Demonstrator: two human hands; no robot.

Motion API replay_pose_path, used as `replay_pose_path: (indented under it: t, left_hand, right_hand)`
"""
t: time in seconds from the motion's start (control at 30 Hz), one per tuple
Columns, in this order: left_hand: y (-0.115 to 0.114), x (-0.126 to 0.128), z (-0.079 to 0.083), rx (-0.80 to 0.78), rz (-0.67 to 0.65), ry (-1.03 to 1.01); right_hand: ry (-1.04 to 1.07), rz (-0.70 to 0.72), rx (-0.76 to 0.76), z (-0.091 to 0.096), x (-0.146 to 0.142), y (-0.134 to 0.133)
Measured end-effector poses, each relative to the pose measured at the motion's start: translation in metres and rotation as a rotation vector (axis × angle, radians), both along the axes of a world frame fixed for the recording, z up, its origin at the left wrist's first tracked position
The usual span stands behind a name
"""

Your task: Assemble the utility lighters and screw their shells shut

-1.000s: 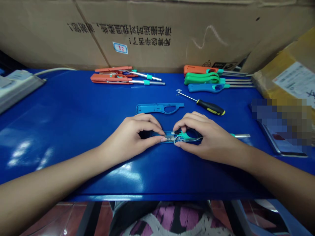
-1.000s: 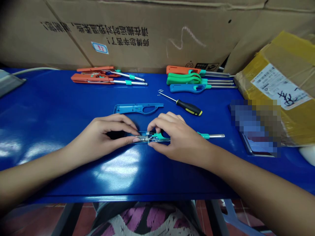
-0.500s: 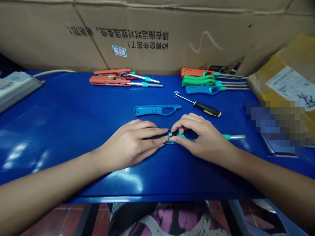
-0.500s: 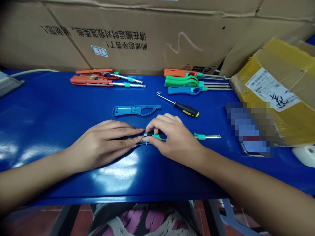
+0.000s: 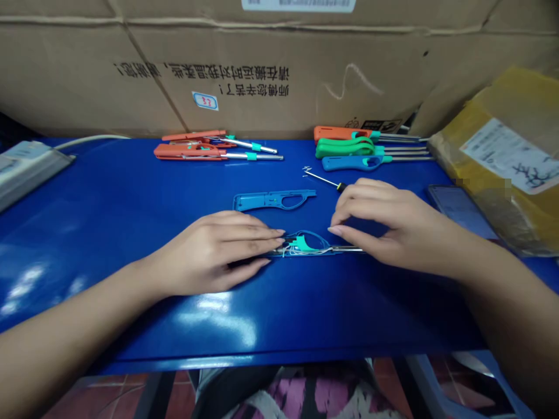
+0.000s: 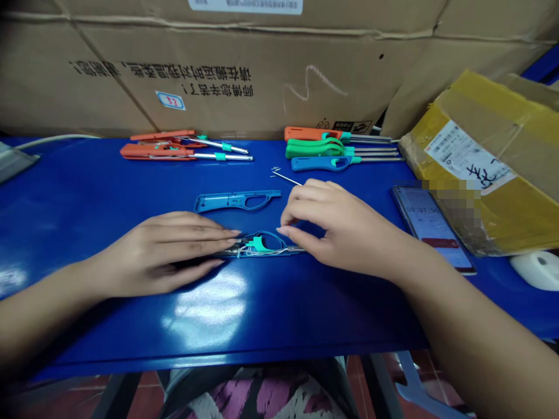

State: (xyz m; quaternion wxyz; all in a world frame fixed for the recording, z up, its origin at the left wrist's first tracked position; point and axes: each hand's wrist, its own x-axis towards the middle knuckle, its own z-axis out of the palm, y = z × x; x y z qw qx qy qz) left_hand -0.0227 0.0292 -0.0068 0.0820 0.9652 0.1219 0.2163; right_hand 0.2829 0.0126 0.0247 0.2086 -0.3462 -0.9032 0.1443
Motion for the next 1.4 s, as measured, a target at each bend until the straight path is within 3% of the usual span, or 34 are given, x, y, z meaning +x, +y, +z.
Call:
replay_pose_path:
  t: [0.2,0.43,0.5,0.7,1.17,1.4]
  left_hand:
    - [-0.007,0.009,-0.007,-0.014,-0.018,0.140]
    - [-0.008,0.009,-0.008,0.006,-0.007,0.178]
    - [-0.008,0.009,-0.007,0.030,-0.005,0.190]
    - [-0.009,0.009,-0.007,0.068,-0.026,0.153]
    - [-0.012,0.010,-0.006,0.099,0.005,0.148]
    - [-0.011,0.011,-0.008,0.069,0.014,0.116]
  right_hand:
    - [-0.244,-0.057,-0.248,-0.004,0.009,0.003]
    - [-0.184,-0.175,-0.448,-0.013,0.003,0.008]
    - [-0.161,-0.193,-0.452,-0.014,0.002,0.008]
    - [-0.097,-0.073,-0.327,-0.014,-0.001,0.005]
    - [-0.022,-0.134,-0.461,-0.014,-0.009,0.005]
    - [-0.011,-0.155,-0.442,-0.017,-0.009,0.004]
